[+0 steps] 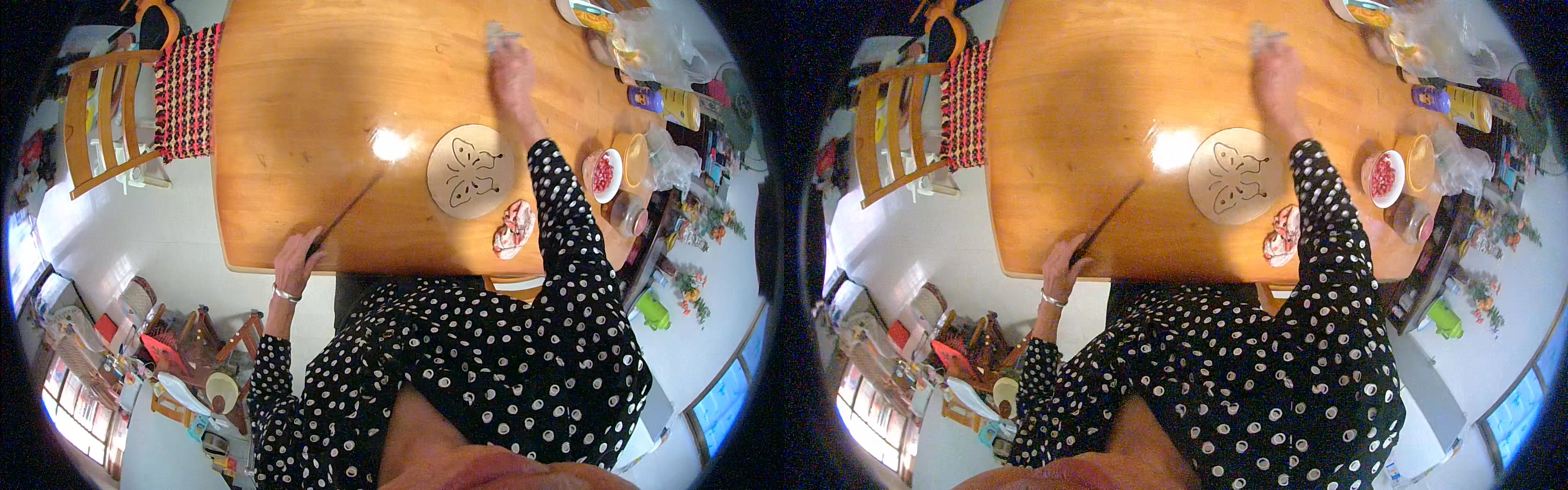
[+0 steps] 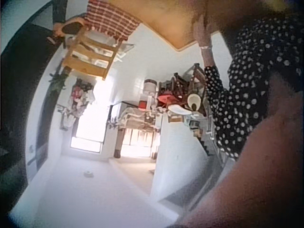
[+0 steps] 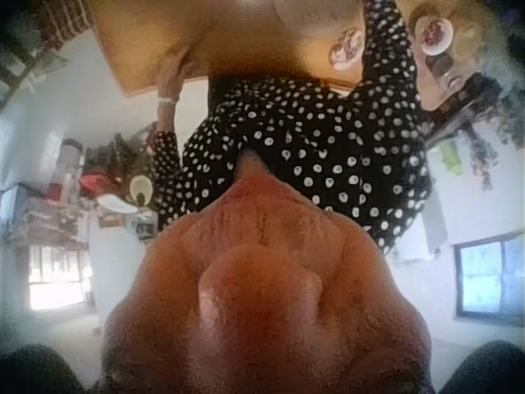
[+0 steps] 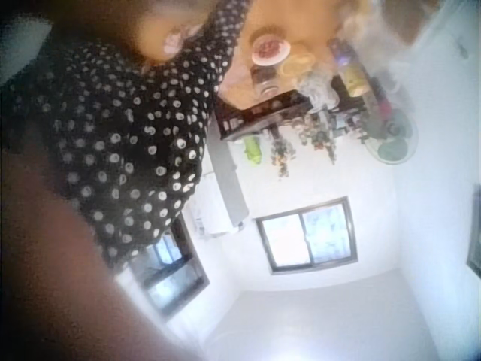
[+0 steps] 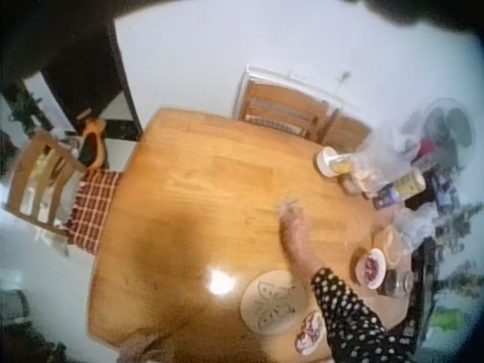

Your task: The person wipes a wooden dining table with a cloth, moving aside a knife, a decorative wooden plate, a bowl of red beans, and a jar. She rinses the cloth at the sink and returns to wipe the table surface again.

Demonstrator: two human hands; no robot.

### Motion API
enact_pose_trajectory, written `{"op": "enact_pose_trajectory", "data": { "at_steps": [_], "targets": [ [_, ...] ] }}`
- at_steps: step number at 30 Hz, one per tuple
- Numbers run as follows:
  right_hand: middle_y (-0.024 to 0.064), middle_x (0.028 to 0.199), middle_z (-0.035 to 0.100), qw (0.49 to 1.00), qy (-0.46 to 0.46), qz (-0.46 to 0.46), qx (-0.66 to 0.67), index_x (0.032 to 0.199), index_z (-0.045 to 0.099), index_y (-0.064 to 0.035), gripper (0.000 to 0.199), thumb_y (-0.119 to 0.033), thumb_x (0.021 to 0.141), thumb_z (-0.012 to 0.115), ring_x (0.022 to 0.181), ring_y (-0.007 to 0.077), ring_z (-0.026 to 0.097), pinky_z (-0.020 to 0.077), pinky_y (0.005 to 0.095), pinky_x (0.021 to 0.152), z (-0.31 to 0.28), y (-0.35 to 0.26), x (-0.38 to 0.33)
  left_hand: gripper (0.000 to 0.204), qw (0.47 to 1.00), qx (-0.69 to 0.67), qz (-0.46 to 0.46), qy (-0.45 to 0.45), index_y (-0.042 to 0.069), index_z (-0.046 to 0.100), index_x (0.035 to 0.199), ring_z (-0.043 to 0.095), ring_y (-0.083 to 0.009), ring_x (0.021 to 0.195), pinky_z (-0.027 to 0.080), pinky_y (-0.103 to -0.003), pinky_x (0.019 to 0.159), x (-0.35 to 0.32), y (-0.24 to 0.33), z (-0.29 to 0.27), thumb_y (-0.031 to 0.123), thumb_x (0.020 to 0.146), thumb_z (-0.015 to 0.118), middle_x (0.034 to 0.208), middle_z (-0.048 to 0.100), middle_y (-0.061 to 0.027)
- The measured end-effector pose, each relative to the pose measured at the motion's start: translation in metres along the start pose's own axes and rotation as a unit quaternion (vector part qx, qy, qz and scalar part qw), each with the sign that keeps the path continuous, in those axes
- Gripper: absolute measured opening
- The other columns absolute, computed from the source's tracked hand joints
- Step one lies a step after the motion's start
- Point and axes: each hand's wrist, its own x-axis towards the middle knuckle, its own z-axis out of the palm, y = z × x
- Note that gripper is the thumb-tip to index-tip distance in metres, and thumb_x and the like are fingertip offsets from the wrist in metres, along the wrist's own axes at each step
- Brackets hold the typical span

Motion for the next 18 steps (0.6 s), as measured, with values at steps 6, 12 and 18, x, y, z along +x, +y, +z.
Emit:
{"op": "enact_pose_trajectory", "data": {
  "at_steps": [6, 12, 18],
  "targets": [
    [0.0175, 0.095, 0.062, 0.927, -0.073, -0.275, 0.246, 0.107, 0.062, -0.0037, 0.024, -0.009, 0.083, 0.059, 0.087, 0.0332, 0.061, 0.0507, 0.0431, 0.072, -0.002, -0.062, -0.033, 0.026, 0.987, 0.006, 0.163, 0.010, 0.014, 0.065, 0.099, 0.061, -0.0234, 0.084, 0.051, -0.034, 0.065, 0.039, 0.012, 0.019, 0.018, 0.075, 0.073, 0.087, 0.061, -0.0047],
    [0.0142, 0.076, 0.057, 0.988, 0.090, 0.024, 0.122, 0.091, 0.061, -0.0035, 0.011, -0.014, 0.087, 0.058, 0.072, 0.0327, 0.056, 0.0447, 0.0464, 0.060, 0.026, -0.043, 0.054, 0.031, 0.985, 0.086, 0.146, -0.026, 0.018, 0.063, 0.102, 0.056, -0.0245, 0.083, 0.046, -0.038, 0.068, 0.062, 0.003, 0.031, 0.022, 0.073, 0.074, 0.085, 0.056, -0.0029],
    [0.0195, 0.098, 0.058, 0.906, -0.090, -0.255, 0.326, 0.100, 0.059, -0.0037, 0.014, -0.011, 0.090, 0.053, 0.087, 0.0366, 0.055, 0.0478, 0.0411, 0.075, 0.076, -0.177, 0.019, 0.050, 0.989, 0.048, 0.132, -0.053, 0.016, 0.062, 0.119, 0.056, -0.0279, 0.094, 0.044, -0.041, 0.078, 0.076, 0.008, 0.020, 0.024, 0.072, 0.076, 0.097, 0.059, -0.0056]
  ]
}}
